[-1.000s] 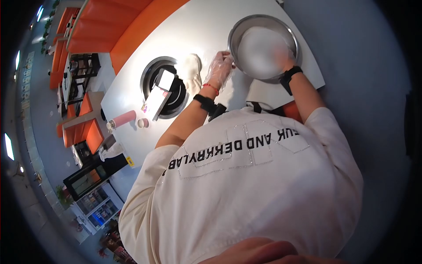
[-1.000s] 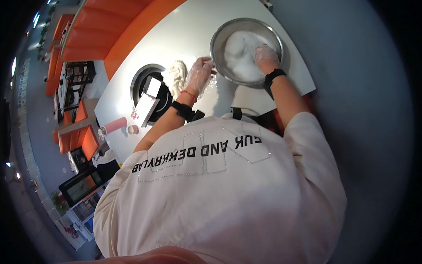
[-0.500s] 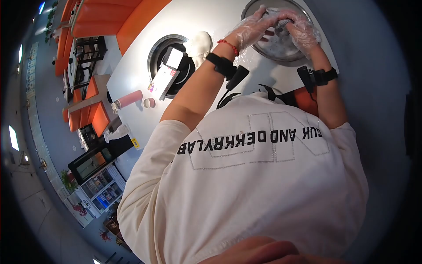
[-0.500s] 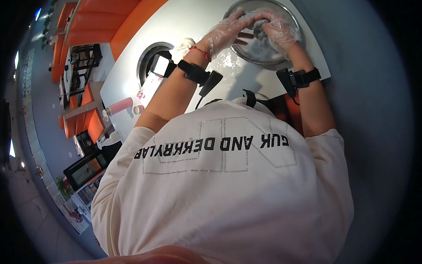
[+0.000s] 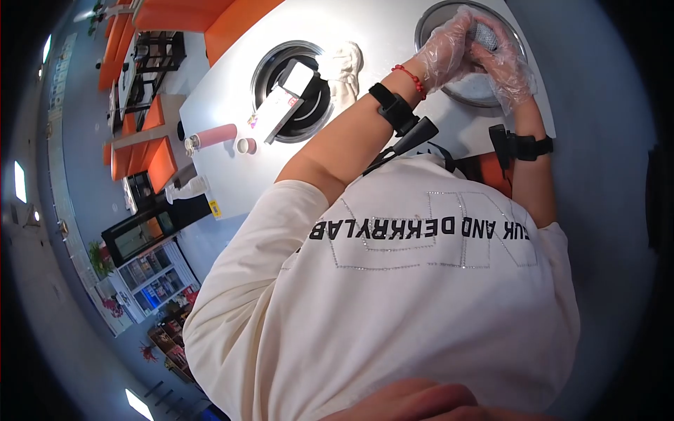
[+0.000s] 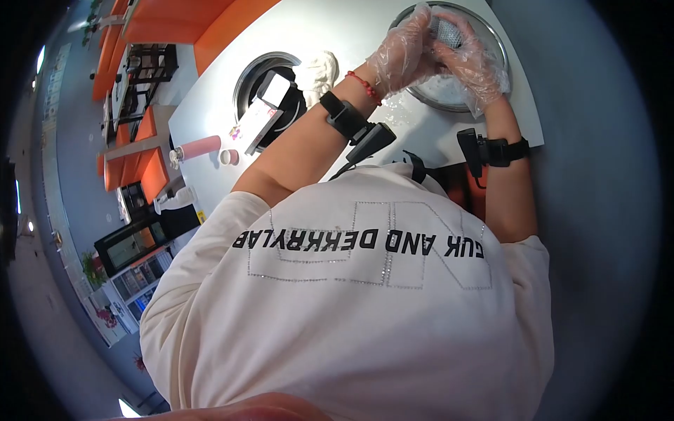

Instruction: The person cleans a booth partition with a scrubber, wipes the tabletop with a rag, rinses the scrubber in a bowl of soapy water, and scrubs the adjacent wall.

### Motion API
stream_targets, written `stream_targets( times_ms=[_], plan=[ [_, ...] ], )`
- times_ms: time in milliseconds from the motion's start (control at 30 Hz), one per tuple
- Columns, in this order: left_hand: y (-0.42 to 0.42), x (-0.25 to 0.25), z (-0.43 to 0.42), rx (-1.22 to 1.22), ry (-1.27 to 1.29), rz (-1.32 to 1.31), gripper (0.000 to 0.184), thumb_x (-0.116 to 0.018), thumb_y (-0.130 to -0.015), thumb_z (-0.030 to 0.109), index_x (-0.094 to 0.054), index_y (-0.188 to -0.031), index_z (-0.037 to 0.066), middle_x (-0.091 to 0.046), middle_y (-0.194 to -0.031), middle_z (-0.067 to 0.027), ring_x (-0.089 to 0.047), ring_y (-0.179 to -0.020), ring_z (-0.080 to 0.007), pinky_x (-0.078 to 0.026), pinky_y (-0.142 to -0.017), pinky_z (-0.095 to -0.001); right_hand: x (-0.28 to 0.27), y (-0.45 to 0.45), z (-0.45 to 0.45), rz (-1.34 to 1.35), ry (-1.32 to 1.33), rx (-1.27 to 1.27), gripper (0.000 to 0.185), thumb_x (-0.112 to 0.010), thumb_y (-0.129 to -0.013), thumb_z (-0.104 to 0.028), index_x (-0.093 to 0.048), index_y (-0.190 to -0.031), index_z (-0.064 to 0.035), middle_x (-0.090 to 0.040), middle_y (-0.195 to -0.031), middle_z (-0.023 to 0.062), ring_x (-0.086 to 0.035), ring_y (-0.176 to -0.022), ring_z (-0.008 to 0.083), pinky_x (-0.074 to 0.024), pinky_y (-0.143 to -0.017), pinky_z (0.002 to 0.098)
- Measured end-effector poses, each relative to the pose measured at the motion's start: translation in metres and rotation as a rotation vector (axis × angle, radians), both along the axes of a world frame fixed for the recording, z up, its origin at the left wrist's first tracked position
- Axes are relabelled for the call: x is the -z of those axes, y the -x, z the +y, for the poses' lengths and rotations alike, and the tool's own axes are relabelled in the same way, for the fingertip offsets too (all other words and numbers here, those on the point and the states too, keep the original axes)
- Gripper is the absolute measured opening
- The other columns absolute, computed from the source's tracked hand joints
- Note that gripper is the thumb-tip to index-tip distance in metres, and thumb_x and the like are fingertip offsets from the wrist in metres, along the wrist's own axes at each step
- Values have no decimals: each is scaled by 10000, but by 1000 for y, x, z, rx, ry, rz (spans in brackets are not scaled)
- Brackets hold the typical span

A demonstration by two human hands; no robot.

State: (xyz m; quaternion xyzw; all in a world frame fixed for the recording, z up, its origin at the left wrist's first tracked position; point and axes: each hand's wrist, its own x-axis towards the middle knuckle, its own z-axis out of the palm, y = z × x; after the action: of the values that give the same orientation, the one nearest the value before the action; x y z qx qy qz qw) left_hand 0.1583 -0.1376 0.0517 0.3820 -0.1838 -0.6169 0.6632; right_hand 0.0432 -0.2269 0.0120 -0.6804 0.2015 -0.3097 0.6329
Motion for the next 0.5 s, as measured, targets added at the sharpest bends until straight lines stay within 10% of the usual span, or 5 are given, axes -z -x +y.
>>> stream_targets(
  times_ms=[500],
  plan=[
    [-50, 20, 62, 44, -401, -593, 510, -489, -950, 361, -500, -1264, -41, -605, -1167, -189, -632, -1043, -249, -511, -879, -347, 82, -11, -40, 272, 93, 293, 410, -639, -800, -91, -609, -1208, -120, -631, -1146, 134, -606, -1028, 226, -470, -898, 314]
  ],
)
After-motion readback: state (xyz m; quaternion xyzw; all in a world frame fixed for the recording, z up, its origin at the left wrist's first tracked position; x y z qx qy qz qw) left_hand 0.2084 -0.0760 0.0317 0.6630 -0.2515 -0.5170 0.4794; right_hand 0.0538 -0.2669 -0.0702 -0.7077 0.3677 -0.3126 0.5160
